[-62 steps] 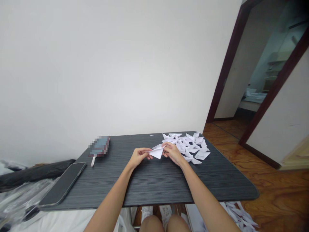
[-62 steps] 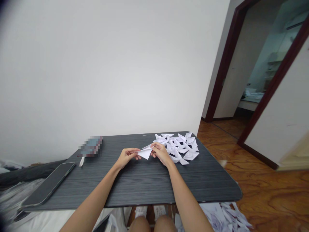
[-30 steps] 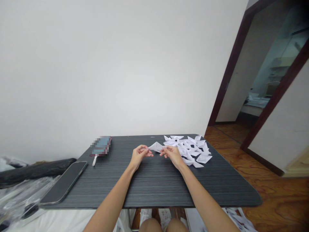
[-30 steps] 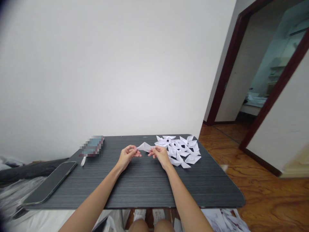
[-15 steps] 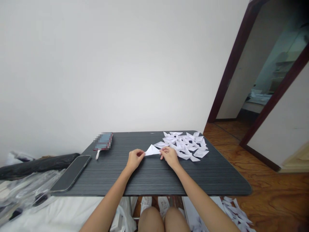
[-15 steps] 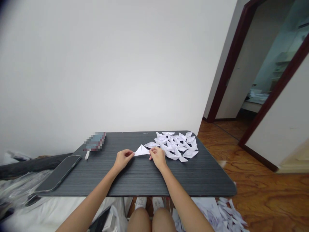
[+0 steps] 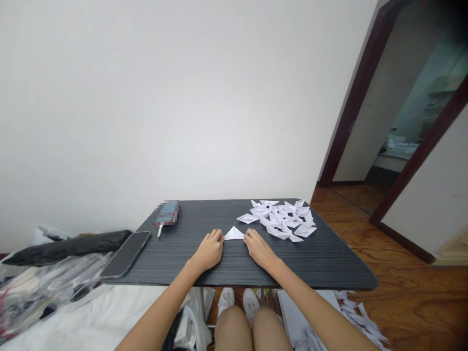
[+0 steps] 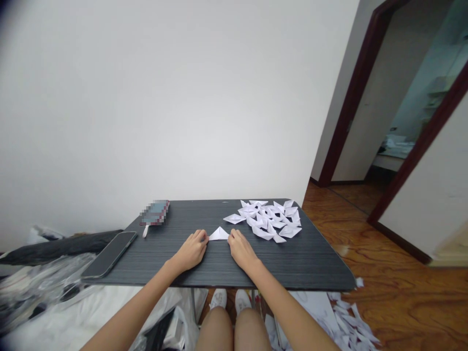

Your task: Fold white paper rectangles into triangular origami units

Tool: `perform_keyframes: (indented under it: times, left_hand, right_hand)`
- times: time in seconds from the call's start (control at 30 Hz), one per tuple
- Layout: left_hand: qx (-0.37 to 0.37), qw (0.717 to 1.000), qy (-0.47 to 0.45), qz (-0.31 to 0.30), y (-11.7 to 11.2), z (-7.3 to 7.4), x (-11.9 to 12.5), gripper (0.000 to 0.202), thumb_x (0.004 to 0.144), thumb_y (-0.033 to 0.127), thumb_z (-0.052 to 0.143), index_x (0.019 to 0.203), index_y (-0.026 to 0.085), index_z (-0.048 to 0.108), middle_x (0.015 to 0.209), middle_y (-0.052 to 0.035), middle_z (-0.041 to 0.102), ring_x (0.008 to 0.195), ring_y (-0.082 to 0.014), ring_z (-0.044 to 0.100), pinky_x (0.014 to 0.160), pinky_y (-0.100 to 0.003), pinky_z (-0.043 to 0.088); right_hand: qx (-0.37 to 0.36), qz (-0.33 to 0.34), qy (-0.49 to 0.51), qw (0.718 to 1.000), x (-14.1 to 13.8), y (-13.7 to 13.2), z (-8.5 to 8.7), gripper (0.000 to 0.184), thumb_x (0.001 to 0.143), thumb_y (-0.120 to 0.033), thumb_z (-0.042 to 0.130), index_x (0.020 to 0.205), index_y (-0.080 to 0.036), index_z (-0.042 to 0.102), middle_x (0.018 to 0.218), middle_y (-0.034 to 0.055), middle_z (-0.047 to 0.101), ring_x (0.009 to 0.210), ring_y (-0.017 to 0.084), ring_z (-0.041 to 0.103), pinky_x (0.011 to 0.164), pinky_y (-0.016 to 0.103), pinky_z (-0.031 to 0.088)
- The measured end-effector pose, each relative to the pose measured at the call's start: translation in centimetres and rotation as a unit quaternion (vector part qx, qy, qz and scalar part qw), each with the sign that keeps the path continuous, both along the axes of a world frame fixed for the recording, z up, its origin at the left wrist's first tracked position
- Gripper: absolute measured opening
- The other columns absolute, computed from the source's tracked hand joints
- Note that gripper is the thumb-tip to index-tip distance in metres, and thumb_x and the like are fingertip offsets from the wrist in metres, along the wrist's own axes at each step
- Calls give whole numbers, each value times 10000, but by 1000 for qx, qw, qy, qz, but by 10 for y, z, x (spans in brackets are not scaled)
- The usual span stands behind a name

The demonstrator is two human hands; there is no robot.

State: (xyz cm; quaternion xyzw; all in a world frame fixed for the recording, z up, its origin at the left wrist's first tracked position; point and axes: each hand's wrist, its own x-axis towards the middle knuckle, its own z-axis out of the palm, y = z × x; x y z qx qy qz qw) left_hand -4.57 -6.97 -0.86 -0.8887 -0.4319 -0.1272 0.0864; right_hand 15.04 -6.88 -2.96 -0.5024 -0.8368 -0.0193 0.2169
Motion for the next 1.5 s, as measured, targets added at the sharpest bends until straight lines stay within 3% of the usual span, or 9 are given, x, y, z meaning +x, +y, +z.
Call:
perform_keyframes:
  times: [0.17,0.5,0.67,0.77,0.9,1.0,1.1,1.2,1.5]
  left_hand:
    - [-37,999,3,-11,6,3,10,291,822,283,319,872,111,548,966,-100,459,884,-202,408,750,-333,331]
    - [-30,993,-6,114,-12,0,12,287,812,233,304,916,126,549,984,-123,438,978,-258,366,775,-454,281]
    - [-30,996,-11,88,-1,4,13,290,818,263,324,801,121,576,941,-101,459,958,-230,418,816,-415,297]
    - [-80,995,-32,50,17,4,20,276,801,301,385,790,102,576,968,-100,465,835,-175,496,781,-307,361]
    - [-82,996,-29,5,39,4,30,242,778,309,438,851,118,568,887,-87,515,783,-175,524,730,-275,390]
    - [-87,995,-28,-33,51,4,32,250,782,316,426,781,131,594,801,-77,541,701,-161,529,669,-261,394]
    - [-96,991,-75,-45,56,2,31,283,776,342,430,710,138,614,724,-65,551,645,-138,517,629,-232,384]
    - [-86,986,-141,-36,56,0,30,308,782,345,415,702,135,625,668,-55,553,616,-125,507,610,-215,373]
    - [-107,958,-266,-2,51,-5,33,339,781,373,399,788,150,654,621,-41,573,550,-112,512,550,-204,375]
  right_hand:
    - [-10,5,-57,998,-7,-6,4,226,784,-115,367,888,-110,568,952,129,508,866,207,469,746,291,359]
    - [-58,-94,-41,993,-6,-15,14,296,791,-180,347,1011,-127,538,1012,144,487,906,217,469,729,316,332]
    - [-24,-110,-37,993,-5,-21,10,326,808,-171,323,1074,-129,507,1047,138,484,942,219,428,767,325,313]
    - [-5,-86,12,996,-2,-16,7,285,798,-168,346,992,-144,554,966,109,507,915,207,439,756,316,333]
    - [-13,-35,146,989,6,4,-3,247,768,-159,399,918,-159,595,861,74,518,818,163,488,732,271,380]
    - [2,-87,263,961,9,18,-10,235,754,-179,422,903,-118,593,816,75,533,649,132,508,672,259,412]
    - [9,-152,317,936,5,27,-12,217,745,-269,449,710,-117,601,692,72,561,577,147,515,618,271,417]
    - [-49,-134,336,931,-4,31,-8,272,724,-350,474,569,-150,575,557,52,578,551,170,541,553,261,404]
    - [-172,-48,448,876,-27,50,-2,256,711,-359,475,573,-155,545,380,-30,476,317,91,429,384,195,340]
